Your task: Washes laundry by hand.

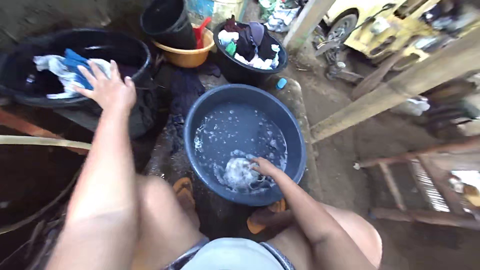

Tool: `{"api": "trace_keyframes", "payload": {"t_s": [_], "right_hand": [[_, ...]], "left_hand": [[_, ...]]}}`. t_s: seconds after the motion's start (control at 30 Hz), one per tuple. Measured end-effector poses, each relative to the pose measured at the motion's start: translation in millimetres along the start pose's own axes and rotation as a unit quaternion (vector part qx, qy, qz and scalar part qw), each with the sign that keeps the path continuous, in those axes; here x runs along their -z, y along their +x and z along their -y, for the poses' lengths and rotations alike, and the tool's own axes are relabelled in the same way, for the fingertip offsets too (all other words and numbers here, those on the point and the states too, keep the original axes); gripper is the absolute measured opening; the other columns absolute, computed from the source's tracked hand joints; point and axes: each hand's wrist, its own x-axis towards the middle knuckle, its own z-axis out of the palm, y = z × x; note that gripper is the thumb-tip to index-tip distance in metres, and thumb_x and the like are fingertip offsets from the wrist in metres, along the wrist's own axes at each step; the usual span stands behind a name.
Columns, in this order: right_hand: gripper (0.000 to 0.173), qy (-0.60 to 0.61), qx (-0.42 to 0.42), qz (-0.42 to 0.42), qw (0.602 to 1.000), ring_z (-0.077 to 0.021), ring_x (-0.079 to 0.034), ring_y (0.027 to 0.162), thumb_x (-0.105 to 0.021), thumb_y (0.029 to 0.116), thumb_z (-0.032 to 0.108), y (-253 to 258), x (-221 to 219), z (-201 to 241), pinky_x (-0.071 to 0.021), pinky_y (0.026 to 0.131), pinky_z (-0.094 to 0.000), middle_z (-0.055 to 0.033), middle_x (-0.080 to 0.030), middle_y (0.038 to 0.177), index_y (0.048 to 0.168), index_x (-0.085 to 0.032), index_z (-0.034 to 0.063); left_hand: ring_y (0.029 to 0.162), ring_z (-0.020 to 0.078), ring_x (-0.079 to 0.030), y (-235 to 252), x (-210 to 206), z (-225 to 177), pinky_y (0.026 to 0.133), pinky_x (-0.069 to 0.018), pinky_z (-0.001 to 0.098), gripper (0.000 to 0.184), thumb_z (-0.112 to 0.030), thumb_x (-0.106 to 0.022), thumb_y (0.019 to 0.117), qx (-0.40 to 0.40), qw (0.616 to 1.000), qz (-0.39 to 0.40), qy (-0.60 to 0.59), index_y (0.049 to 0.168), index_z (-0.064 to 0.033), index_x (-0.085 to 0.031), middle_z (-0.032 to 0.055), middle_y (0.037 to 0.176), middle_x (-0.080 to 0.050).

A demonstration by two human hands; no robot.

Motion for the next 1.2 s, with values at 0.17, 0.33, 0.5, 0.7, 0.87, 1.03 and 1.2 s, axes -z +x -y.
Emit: {"api": "trace_keyframes", "payload": {"t_s": [0.17,0.33,0.5,0.7,0.87,1.03,1.2], "right_hand": [[0.066,0.281,-0.172,-0.113,0.937,-0.0453,-0.047,0.14,-0.065,0.1016,0.024,33.9,-84.3,-8.7,-0.0387,0.115,-0.0592,-0.0322,-0.047,0.15,0.155,-0.036,-0.0003],[0.047,0.243,-0.17,0.014,0.955,-0.0416,-0.054,0.132,-0.061,0.1004,0.01,45.1,-110.5,49.0,-0.0438,0.11,-0.0557,-0.0308,-0.054,0.141,0.144,-0.05,-0.0057],[0.033,0.235,0.009,0.004,0.972,-0.0337,-0.061,0.117,-0.064,0.0967,0.0,-2.7,14.3,71.7,-0.0486,0.103,-0.0494,-0.0274,-0.061,0.128,0.129,-0.059,-0.0083],[0.014,0.369,0.199,-0.257,0.871,-0.0099,-0.066,0.09,-0.061,0.0932,0.0,-76.7,125.9,86.8,-0.0581,0.083,-0.0309,-0.0067,-0.066,0.102,0.107,-0.062,-0.002],[0.014,0.465,0.187,-0.368,0.783,-0.0059,-0.065,0.081,-0.055,0.097,0.002,-29.7,143.4,66.9,-0.0584,0.075,-0.0275,0.0014,-0.064,0.096,0.11,-0.056,0.0072],[0.031,0.521,0.002,-0.271,0.81,-0.0189,-0.064,0.092,-0.05,0.1048,0.005,87.5,76.1,-1.6,-0.0572,0.081,-0.0371,-0.0177,-0.062,0.116,0.134,-0.05,-0.0054],[0.051,0.421,-0.1,-0.285,0.855,-0.0363,-0.055,0.129,-0.06,0.0989,0.004,166.0,-29.1,-13.4,-0.0477,0.107,-0.0475,-0.0306,-0.051,0.143,0.146,-0.043,-0.0079]], "left_hand": [[0.152,0.0598,0.0,-26.7,-0.8,-33.7,0.111,-0.0045,0.0848,0.072,-0.022,-0.069,0.0934,-0.12,0.988,-0.001,-0.096,0.157,-0.006,-0.04,0.0378,0.165,-0.005],[0.154,0.0548,-0.008,-64.8,-35.4,-81.7,0.115,-0.0149,0.0792,0.061,-0.024,-0.071,0.0941,-0.196,0.957,0.16,-0.144,0.151,-0.0145,-0.051,0.0324,0.167,-0.01],[0.143,0.0477,-0.041,-101.3,-111.4,-111.0,0.114,-0.0345,0.0672,0.064,-0.031,-0.068,0.1005,-0.188,0.825,0.516,-0.136,0.156,-0.0096,-0.042,0.0279,0.159,-0.038],[0.149,0.0434,-0.036,-152.9,-175.5,-151.2,0.118,-0.0281,0.0662,0.071,-0.027,-0.065,0.102,-0.212,0.718,0.661,-0.051,0.163,-0.0137,-0.03,0.0211,0.162,-0.037],[0.136,0.039,-0.051,-188.9,-226.4,-159.7,0.116,-0.0368,0.0561,0.047,-0.022,-0.057,0.1054,-0.106,0.703,0.659,-0.246,0.145,0.0015,-0.051,0.0275,0.144,-0.054],[0.133,0.0455,-0.054,-152.3,-264.6,-137.1,0.112,-0.0386,0.0624,0.053,-0.036,-0.038,0.112,0.061,0.822,0.519,-0.228,0.141,0.0054,-0.054,0.0318,0.137,-0.058],[0.144,0.052,-0.036,-156.8,-302.1,-132.1,0.106,-0.038,0.072,0.068,-0.027,-0.057,0.1028,0.107,0.893,0.434,-0.057,0.164,-0.0317,-0.027,0.0274,0.165,-0.023]]}}
